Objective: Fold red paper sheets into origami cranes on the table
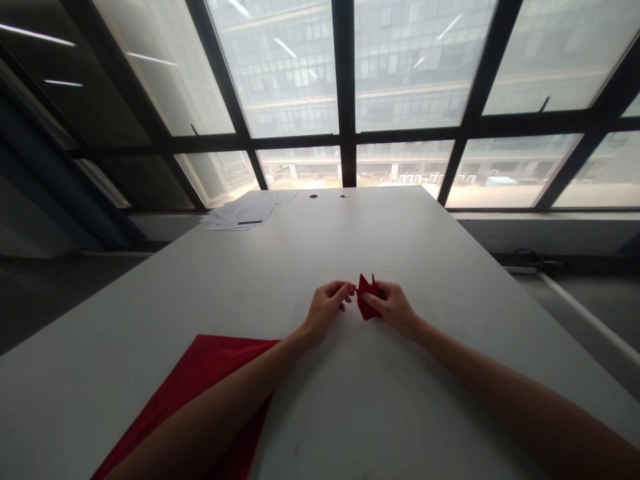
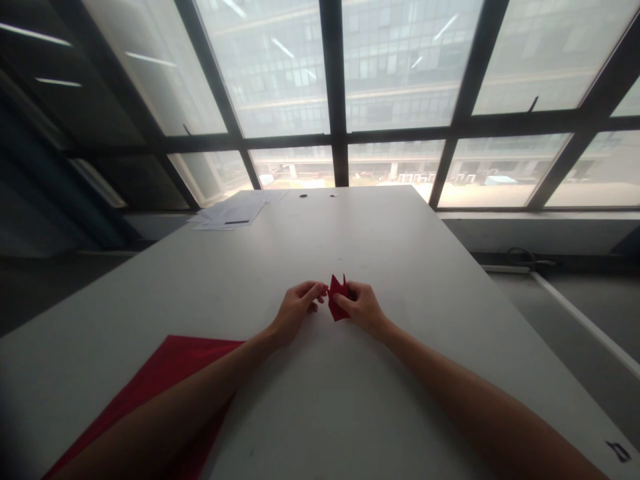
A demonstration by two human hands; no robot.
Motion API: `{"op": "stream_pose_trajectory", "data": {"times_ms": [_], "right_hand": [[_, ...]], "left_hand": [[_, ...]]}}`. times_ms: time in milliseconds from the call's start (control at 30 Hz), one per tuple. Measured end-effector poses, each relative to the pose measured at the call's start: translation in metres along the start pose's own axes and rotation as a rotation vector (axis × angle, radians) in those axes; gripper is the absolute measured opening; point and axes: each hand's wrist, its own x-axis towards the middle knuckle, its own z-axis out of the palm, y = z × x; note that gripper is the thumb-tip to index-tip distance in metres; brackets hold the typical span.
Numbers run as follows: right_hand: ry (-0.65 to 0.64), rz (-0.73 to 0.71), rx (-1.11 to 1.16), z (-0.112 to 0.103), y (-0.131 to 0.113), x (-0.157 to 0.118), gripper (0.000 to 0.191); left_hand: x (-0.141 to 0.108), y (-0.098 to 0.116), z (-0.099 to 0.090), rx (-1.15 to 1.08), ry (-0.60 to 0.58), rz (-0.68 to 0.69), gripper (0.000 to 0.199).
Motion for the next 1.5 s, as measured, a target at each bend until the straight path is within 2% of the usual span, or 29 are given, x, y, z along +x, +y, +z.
{"op": "stream_pose_trajectory", "data": {"times_ms": [333,533,833,1167,1300,1500], "right_hand": [[-0.005,0.004,0.009,0.000,0.000,0.000,0.024],[0.023,0.017,0.021,0.000,-0.001,0.000,0.026],[0.054,-0.049,-0.050,0.001,0.008,0.001,0.030],[0.016,-0.044,-0.075,0.000,0.005,-0.002,0.030],[0.002,-0.021,-0.051,0.000,0.001,-0.001,0.027],[-0.042,-0.006,-0.074,0.000,-0.002,-0.002,0.026]], "left_hand": [[0.000,-0.001,-0.001,0.055,0.023,0.009,0.032],[-0.001,-0.003,-0.001,0.050,0.028,0.076,0.033],[0.000,-0.005,0.000,0.100,0.020,0.067,0.035],[0.002,0.002,-0.005,0.027,-0.146,-0.038,0.028],[0.001,0.003,-0.005,-0.004,-0.102,-0.018,0.032],[0.000,0.003,-0.002,0.090,-0.054,-0.012,0.034]]}}
